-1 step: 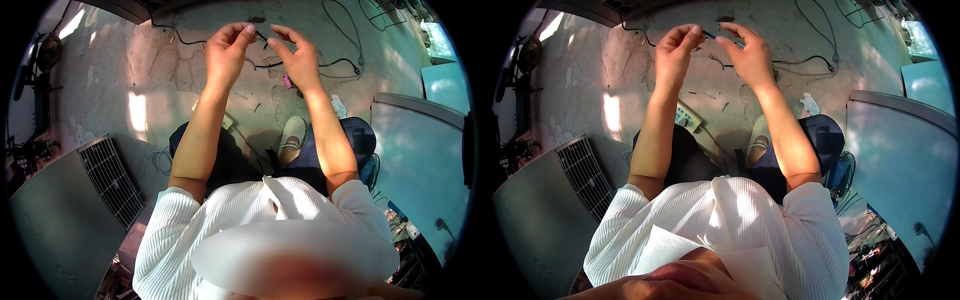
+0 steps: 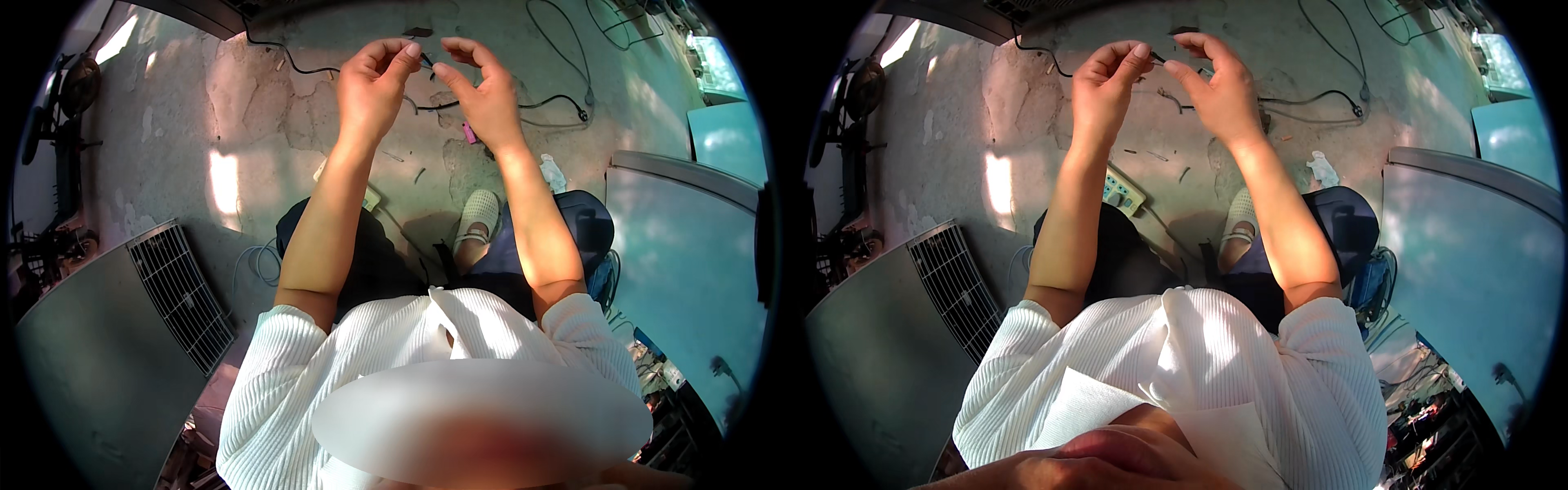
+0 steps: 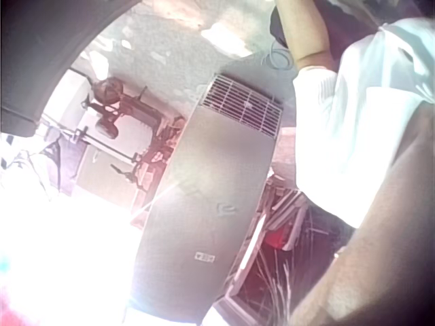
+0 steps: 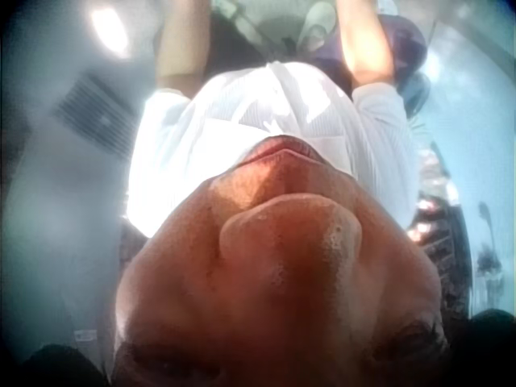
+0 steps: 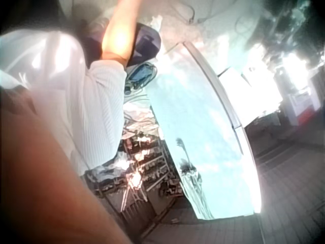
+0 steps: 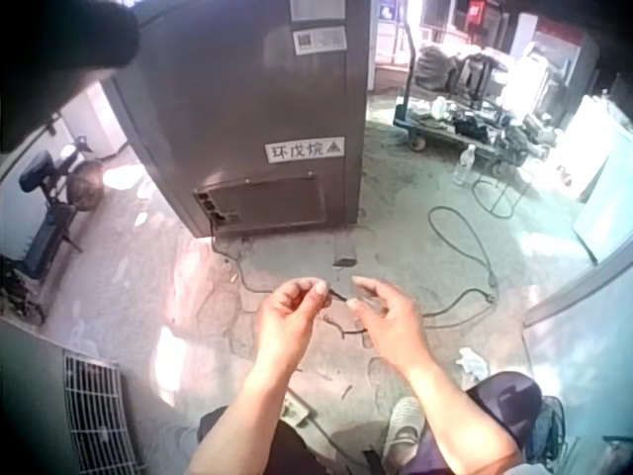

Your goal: The person connects electrical wires by stripping them, twisting the copper ends together, and securing the connection with electrical tape.

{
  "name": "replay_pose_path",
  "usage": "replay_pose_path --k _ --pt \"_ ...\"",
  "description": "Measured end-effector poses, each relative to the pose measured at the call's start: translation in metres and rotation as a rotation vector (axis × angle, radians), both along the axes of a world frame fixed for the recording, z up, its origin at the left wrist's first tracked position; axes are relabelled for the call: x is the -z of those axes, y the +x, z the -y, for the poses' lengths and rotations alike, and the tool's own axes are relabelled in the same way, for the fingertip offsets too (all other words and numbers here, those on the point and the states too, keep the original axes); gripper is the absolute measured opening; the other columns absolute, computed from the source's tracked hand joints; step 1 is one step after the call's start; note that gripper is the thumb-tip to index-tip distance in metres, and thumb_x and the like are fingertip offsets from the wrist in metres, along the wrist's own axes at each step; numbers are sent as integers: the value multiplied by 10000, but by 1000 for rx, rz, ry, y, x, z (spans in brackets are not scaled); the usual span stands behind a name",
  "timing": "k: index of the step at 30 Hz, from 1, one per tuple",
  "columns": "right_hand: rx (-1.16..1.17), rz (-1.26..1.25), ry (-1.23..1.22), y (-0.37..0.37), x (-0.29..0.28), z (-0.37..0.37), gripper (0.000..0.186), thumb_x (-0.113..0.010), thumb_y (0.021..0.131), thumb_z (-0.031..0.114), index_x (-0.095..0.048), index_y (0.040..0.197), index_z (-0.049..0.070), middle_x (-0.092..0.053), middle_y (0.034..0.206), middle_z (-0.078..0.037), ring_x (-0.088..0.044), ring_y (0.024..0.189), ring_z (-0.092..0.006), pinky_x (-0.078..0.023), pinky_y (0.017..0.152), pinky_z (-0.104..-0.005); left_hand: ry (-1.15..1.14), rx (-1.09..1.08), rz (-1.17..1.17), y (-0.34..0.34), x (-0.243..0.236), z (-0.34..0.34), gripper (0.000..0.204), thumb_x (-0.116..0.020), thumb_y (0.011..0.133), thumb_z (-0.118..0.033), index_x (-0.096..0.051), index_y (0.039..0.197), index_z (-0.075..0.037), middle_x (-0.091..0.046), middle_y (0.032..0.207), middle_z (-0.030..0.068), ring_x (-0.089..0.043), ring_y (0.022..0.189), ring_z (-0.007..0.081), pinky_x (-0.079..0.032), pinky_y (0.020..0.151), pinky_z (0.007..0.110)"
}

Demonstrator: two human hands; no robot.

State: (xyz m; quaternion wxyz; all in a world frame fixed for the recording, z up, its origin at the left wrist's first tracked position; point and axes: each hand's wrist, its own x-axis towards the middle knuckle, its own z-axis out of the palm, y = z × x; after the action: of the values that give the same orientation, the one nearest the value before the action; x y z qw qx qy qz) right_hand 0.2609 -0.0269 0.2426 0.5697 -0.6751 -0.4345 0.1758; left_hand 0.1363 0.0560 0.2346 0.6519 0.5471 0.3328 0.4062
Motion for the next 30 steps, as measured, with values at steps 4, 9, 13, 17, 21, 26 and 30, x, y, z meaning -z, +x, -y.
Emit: replay_pose_path --k 4,9,13,17,21,26,30 --pt "-105 29 -21 -4 -1 1 182 -702 820 173 -632 912 33 -688 851 -38 -648 861 -163 -494 792 -301 140 6 -163 1 -9 8 177 -689 862 -182 -697 906 -11 -684 819 44 -606 739 85 -471 636 234" --pt "-129 31 -50 3 8 0 147 -700 814 171 -663 902 60 -693 830 -28 -632 802 -172 -490 746 -318 321 -78 -265 2 3 5 198 -686 883 -200 -691 934 -8 -662 785 -5 -544 699 43 -437 628 198" --pt "-130 253 -69 3 7 1 137 -664 855 150 -661 933 38 -662 849 -5 -564 773 -82 -458 723 -239 272 -105 -250 4 6 6 182 -680 874 -182 -691 924 -7 -671 823 43 -582 713 101 -469 654 249" --pt "-107 64 -97 -3 -2 2 156 -662 862 174 -658 947 43 -584 677 36 -459 561 -41 -397 533 -227 73 -46 -46 4 5 7 204 -661 891 -186 -678 969 3 -677 878 57 -603 765 128 -487 690 268" --pt "-128 -137 -219 -5 -11 8 150 -642 880 176 -655 957 49 -480 544 74 -331 423 -17 -275 400 -237 -28 97 66 -3 0 -4 219 -631 918 -186 -664 1010 9 -674 917 53 -593 838 110 -474 731 242" --pt "-119 -40 -240 -2 -9 13 154 -626 885 157 -658 980 41 -493 544 66 -343 421 -17 -277 397 -234 575 123 -310 -17 -26 -11 142 -653 871 -112 -696 1004 -90 -666 897 24 -605 865 154 -486 766 278" --pt "-112 123 -168 -1 -4 12 176 -616 885 150 -666 1015 41 -572 593 22 -404 430 -35 -323 406 -229 966 76 -508 -20 -24 -11 114 -692 786 -91 -717 889 -132 -655 809 10 -588 787 208 -471 727 314"
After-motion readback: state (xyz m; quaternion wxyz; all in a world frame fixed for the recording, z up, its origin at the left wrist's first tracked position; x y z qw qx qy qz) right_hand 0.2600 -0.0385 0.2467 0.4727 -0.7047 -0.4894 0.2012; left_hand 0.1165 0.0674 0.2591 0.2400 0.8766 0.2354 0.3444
